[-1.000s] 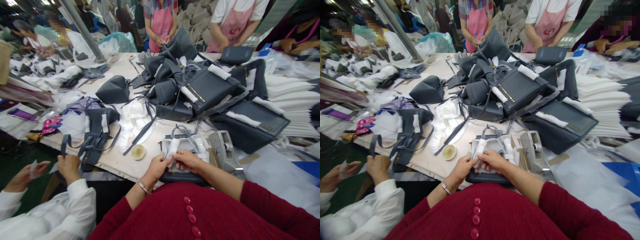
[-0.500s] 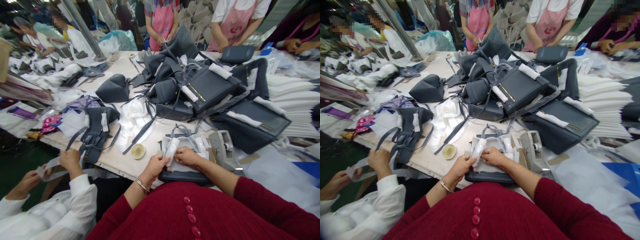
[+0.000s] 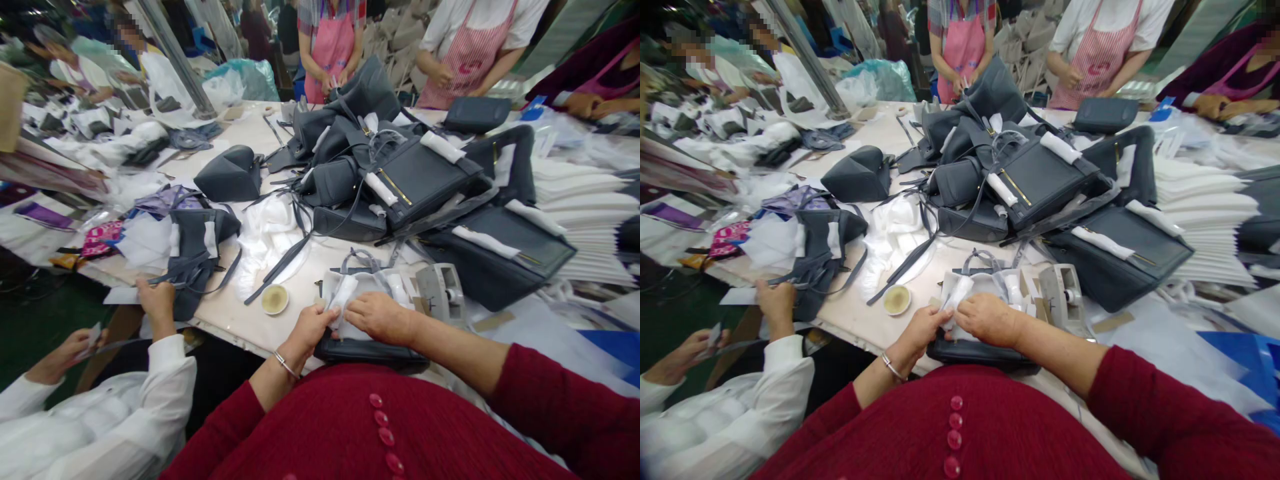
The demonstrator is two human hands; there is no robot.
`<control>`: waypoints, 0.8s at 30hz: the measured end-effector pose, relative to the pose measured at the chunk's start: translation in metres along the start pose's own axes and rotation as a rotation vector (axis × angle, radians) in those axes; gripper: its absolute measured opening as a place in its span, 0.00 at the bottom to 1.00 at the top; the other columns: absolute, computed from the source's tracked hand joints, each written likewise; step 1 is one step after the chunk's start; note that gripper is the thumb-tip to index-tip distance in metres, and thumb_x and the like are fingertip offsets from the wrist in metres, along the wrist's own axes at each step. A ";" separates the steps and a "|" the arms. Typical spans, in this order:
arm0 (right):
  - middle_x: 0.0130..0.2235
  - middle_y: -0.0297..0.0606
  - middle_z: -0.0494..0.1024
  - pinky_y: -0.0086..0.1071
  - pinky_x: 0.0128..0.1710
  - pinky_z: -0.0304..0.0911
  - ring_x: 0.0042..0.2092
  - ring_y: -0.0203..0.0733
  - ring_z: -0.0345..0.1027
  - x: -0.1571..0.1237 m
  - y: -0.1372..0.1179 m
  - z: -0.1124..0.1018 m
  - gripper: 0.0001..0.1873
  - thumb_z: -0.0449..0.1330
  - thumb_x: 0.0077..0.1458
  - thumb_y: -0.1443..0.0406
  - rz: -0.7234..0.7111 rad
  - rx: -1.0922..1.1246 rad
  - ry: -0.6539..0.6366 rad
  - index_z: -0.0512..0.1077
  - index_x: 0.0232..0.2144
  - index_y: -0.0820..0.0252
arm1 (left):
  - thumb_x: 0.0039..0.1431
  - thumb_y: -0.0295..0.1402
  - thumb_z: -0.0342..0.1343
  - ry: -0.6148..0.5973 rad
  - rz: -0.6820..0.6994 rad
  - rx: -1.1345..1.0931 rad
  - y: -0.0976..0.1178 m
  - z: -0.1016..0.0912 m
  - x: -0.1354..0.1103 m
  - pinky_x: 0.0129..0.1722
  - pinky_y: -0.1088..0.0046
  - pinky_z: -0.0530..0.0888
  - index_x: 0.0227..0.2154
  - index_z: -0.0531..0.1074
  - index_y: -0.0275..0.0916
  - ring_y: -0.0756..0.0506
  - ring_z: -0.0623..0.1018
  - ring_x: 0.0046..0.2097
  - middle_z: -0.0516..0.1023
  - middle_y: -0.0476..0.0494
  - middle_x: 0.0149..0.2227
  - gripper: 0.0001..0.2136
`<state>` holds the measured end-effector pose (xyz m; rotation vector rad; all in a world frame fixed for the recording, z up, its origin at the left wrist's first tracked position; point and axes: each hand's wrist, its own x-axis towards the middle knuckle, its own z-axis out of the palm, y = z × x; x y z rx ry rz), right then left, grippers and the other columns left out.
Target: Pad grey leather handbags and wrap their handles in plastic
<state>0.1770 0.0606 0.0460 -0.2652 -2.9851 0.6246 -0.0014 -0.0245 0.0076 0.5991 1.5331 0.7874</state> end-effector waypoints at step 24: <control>0.37 0.37 0.79 0.28 0.38 0.62 0.35 0.36 0.70 0.049 0.029 0.000 0.15 0.56 0.55 0.71 0.209 0.515 -0.087 0.74 0.45 0.61 | 0.54 0.46 0.55 -0.006 0.105 0.268 -0.005 0.005 -0.005 0.22 0.75 0.62 0.24 0.71 0.36 0.50 0.68 0.20 0.68 0.51 0.15 0.16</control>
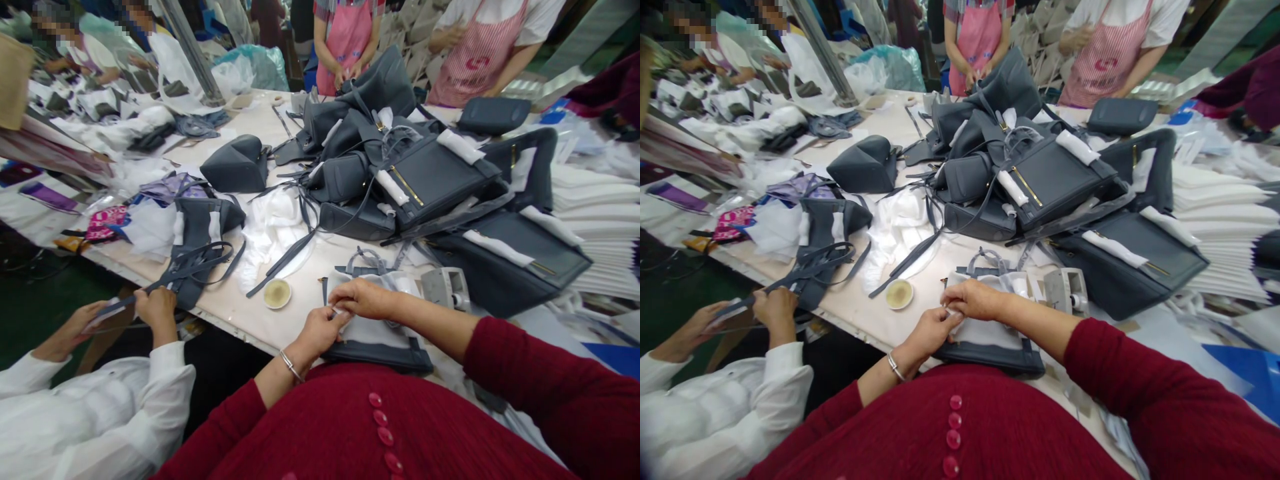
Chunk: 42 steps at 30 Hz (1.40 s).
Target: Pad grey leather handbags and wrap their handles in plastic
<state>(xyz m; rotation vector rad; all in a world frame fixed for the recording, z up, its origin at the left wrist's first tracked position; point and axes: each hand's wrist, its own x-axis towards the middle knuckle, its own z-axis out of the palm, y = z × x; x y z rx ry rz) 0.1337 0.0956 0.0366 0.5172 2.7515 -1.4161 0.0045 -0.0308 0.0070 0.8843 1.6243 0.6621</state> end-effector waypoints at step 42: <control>0.31 0.37 0.75 0.27 0.33 0.56 0.30 0.34 0.63 0.011 0.015 -0.018 0.09 0.57 0.56 0.71 -0.255 -0.285 -0.296 0.78 0.33 0.63 | 0.51 0.47 0.56 -0.132 -0.017 -0.007 -0.010 -0.004 0.010 0.20 0.77 0.59 0.25 0.69 0.36 0.51 0.67 0.20 0.66 0.53 0.16 0.16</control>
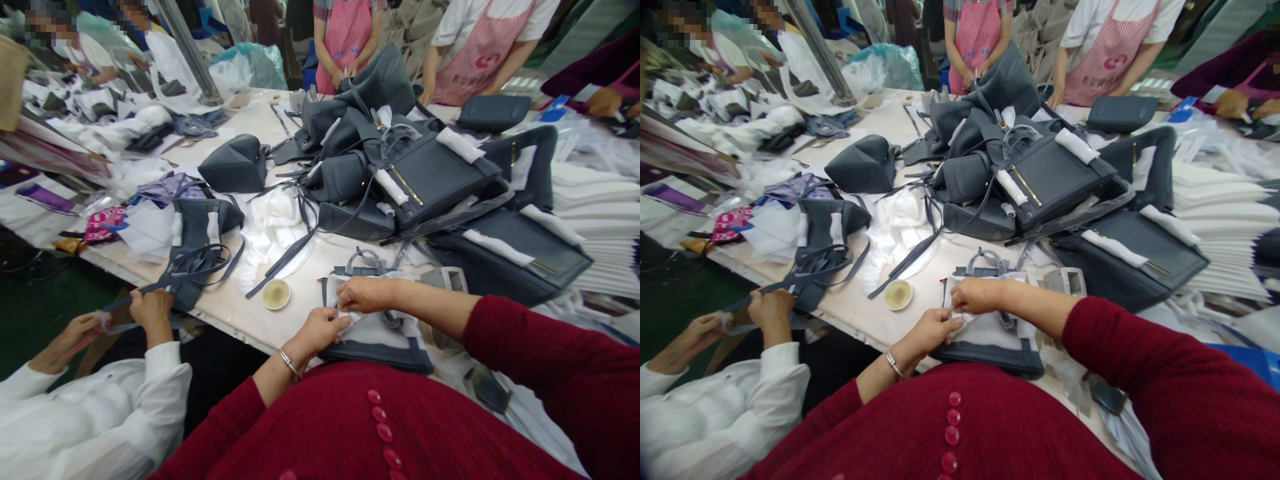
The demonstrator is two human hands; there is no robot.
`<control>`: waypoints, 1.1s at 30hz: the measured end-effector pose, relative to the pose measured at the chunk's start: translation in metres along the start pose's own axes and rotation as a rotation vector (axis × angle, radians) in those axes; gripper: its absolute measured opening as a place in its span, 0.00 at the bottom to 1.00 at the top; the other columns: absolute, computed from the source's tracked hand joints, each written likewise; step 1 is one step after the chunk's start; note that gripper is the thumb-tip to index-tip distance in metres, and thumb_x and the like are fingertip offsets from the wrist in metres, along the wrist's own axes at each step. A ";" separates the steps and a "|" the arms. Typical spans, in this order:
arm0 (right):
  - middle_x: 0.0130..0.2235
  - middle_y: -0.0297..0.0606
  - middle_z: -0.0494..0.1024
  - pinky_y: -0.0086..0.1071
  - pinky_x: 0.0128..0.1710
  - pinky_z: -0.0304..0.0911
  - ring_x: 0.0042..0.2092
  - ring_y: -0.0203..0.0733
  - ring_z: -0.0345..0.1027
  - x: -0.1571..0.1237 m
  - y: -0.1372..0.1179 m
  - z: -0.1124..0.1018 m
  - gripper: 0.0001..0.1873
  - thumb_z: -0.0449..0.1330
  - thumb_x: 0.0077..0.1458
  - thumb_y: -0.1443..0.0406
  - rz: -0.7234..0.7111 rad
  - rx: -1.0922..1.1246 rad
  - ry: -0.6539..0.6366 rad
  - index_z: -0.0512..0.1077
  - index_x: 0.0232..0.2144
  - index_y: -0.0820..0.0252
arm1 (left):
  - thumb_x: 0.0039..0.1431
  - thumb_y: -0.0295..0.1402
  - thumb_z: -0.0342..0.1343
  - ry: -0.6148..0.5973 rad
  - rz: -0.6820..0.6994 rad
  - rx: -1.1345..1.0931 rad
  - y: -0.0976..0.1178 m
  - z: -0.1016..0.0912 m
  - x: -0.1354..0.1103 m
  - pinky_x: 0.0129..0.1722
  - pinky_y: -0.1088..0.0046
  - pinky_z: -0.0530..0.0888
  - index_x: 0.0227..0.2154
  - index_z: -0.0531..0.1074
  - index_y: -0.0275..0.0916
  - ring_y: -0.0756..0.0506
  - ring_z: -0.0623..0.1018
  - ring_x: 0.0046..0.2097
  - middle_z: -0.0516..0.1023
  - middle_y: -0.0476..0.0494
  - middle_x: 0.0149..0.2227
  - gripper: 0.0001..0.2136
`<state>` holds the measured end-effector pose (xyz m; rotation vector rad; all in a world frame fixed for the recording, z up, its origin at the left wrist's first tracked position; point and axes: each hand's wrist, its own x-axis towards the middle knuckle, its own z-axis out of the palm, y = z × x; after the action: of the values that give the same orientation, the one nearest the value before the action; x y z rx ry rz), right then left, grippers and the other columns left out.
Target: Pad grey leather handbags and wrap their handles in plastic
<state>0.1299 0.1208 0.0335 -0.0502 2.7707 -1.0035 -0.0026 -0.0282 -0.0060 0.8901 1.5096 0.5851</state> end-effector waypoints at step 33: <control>0.41 0.47 0.74 0.41 0.43 0.56 0.44 0.47 0.62 -0.036 -0.041 0.066 0.12 0.51 0.64 0.66 0.106 -0.472 0.451 0.72 0.44 0.63 | 0.51 0.43 0.58 -0.091 0.097 -0.123 0.001 -0.007 -0.002 0.23 0.78 0.61 0.30 0.73 0.33 0.53 0.66 0.23 0.68 0.51 0.24 0.15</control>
<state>0.1761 0.0511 0.0161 0.2869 3.3154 -0.3443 -0.0090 -0.0286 -0.0029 0.8863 1.3402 0.6915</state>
